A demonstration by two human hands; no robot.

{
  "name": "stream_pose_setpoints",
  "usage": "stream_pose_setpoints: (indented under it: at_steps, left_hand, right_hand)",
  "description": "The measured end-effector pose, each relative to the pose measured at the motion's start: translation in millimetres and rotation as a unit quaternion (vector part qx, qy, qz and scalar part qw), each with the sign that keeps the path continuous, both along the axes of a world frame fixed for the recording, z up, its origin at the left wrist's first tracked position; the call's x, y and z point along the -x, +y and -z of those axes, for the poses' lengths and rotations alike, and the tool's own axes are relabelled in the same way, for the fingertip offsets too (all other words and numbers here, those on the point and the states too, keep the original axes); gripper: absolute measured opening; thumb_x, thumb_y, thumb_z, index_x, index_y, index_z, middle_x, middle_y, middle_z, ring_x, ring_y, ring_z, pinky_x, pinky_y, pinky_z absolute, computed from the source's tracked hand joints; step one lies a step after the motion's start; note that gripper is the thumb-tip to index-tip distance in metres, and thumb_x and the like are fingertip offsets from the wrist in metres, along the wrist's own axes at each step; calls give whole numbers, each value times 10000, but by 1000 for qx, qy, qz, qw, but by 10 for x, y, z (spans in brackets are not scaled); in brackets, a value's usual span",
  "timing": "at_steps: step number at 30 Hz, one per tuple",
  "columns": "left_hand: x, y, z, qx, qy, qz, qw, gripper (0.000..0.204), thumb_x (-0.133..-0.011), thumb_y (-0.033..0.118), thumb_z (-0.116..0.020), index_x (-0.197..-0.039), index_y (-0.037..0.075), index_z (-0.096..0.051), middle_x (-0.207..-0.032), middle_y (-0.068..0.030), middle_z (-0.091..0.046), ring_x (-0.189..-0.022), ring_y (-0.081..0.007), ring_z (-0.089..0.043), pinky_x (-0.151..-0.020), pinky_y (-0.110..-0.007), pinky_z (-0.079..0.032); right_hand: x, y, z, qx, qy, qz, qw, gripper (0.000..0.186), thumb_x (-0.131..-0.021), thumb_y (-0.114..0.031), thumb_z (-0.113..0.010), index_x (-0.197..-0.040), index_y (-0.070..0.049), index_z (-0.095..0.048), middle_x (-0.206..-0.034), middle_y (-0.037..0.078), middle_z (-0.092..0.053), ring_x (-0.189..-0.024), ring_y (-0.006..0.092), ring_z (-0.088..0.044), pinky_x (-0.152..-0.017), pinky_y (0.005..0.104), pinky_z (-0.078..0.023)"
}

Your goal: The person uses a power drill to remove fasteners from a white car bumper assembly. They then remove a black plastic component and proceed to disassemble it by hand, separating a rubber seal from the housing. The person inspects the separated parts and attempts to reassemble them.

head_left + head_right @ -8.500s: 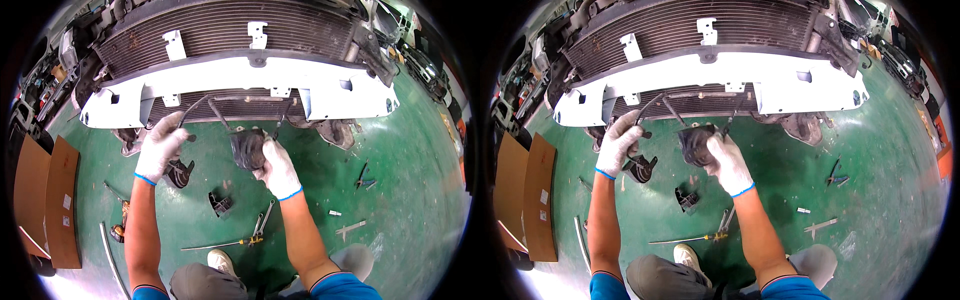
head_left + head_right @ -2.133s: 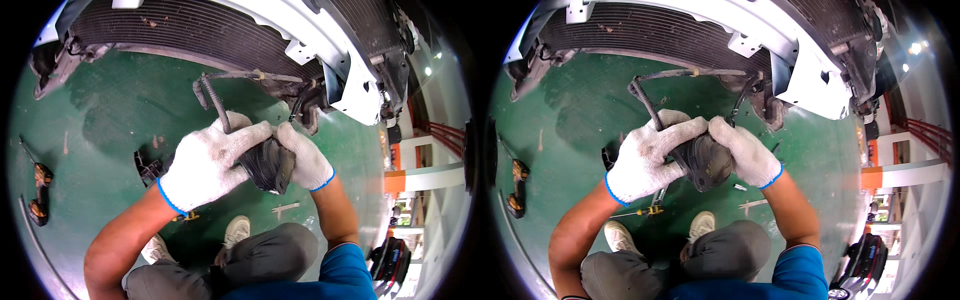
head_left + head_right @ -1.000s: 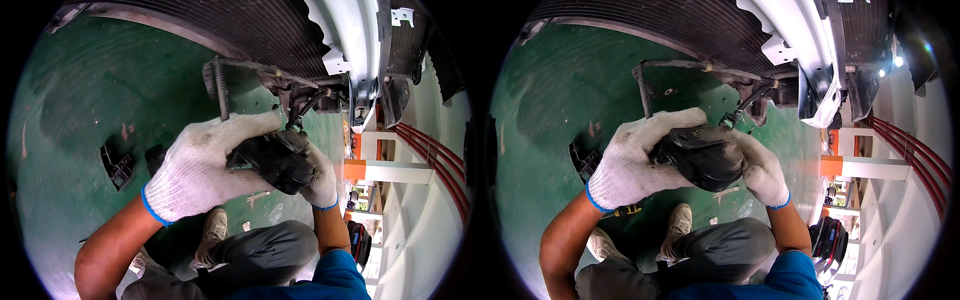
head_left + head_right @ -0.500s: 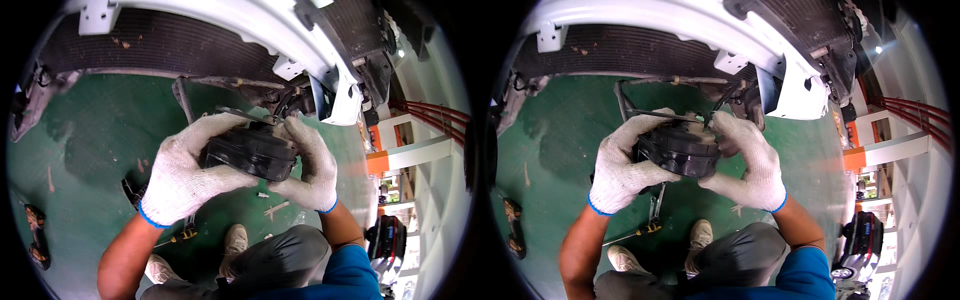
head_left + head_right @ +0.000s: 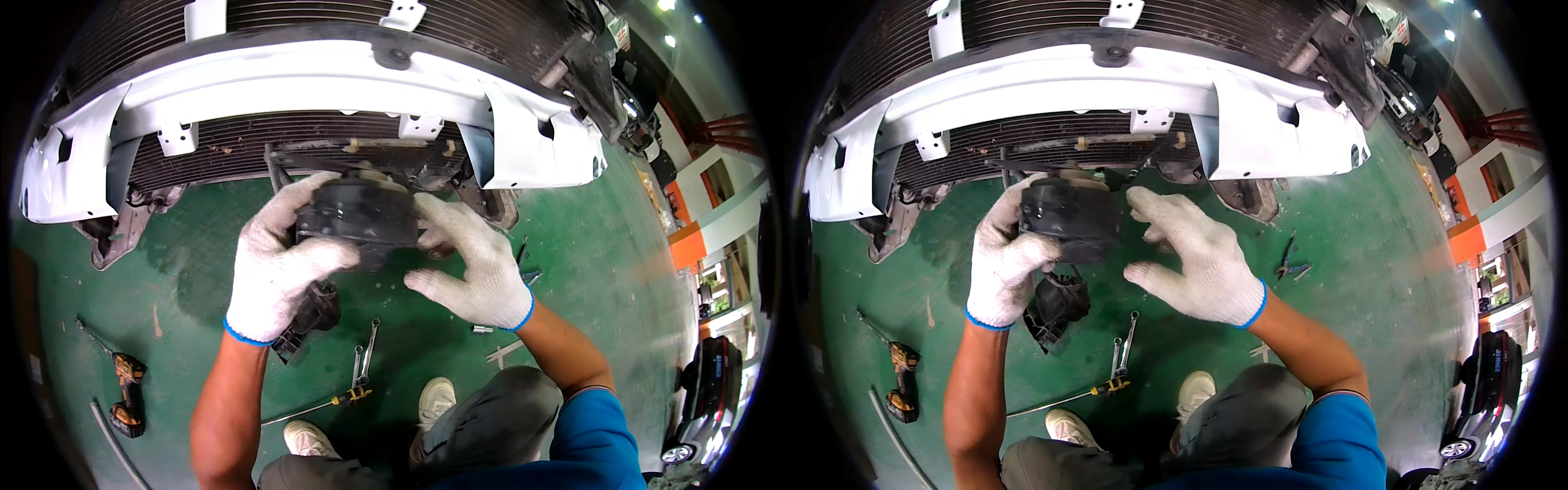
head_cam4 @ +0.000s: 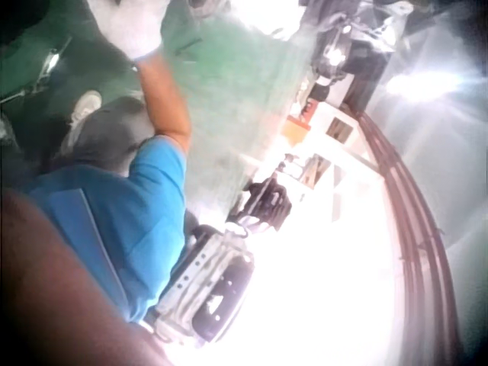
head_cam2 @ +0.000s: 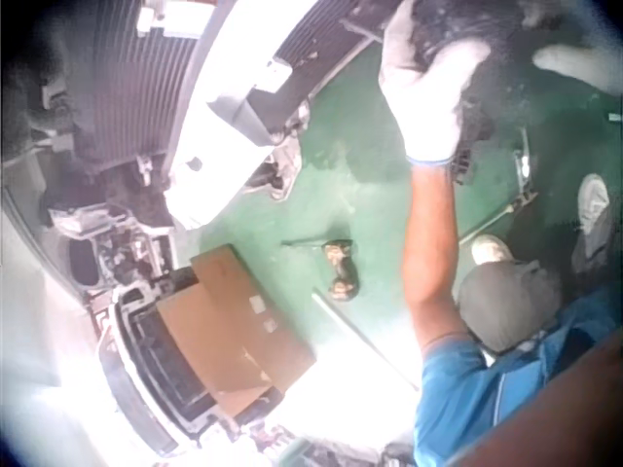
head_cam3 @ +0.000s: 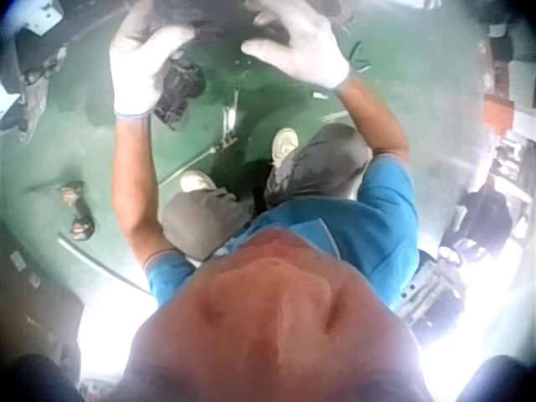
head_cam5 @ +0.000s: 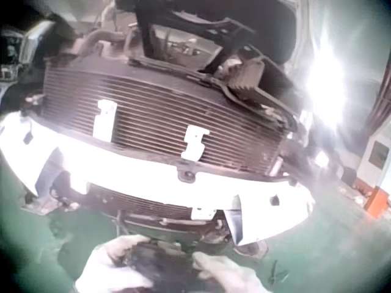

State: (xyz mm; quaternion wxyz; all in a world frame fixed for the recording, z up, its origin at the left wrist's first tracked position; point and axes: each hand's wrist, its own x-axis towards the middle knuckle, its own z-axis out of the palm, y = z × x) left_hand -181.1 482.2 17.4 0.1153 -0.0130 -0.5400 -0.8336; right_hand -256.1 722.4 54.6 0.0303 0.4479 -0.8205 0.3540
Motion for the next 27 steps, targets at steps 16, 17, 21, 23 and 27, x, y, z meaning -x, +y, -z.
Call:
stream_pose_setpoints:
  at_steps: [16,17,21,23,27]
  left_hand:
    - [-72,-4,402,206,35,-7,978,723,-652,115,-961,-1302,-5,-668,-1309,-120,-684,-1215,-210,-631,-1092,-368,-469]
    - [-77,0,395,221,43,-8,974,719,-659,130,-962,-1305,6,-672,-1298,-111,-689,-1211,-210,-633,-1093,-368,-468]
    - [-60,-54,376,348,104,-31,931,692,-708,252,-932,-1306,19,-674,-1230,-110,-707,-1085,-234,-688,-1012,-357,-516]
    - [-36,-41,445,346,115,-33,931,678,-728,280,-913,-1310,34,-669,-1160,-127,-702,-1012,-249,-704,-927,-352,-549]
    - [-2,-46,504,401,152,-69,901,635,-758,285,-885,-1313,65,-668,-1099,-125,-701,-948,-277,-713,-847,-357,-572]
  right_hand:
    - [648,-376,394,444,-431,211,756,324,-981,-312,-717,-1141,-43,-633,-894,85,-694,-741,203,-681,-609,341,-551]
    - [663,-405,381,447,-424,219,757,327,-980,-316,-718,-1142,-45,-632,-898,86,-694,-747,202,-683,-607,339,-550]
    - [686,-548,364,477,-392,222,755,329,-973,-317,-719,-1159,-63,-627,-895,73,-693,-752,189,-681,-601,326,-544]
    - [722,-591,384,494,-389,203,751,323,-971,-304,-717,-1166,-64,-622,-890,68,-691,-748,183,-676,-598,320,-542]
    - [824,-576,521,542,-459,135,691,323,-992,-279,-680,-1174,-30,-586,-905,131,-688,-784,240,-674,-663,354,-551]
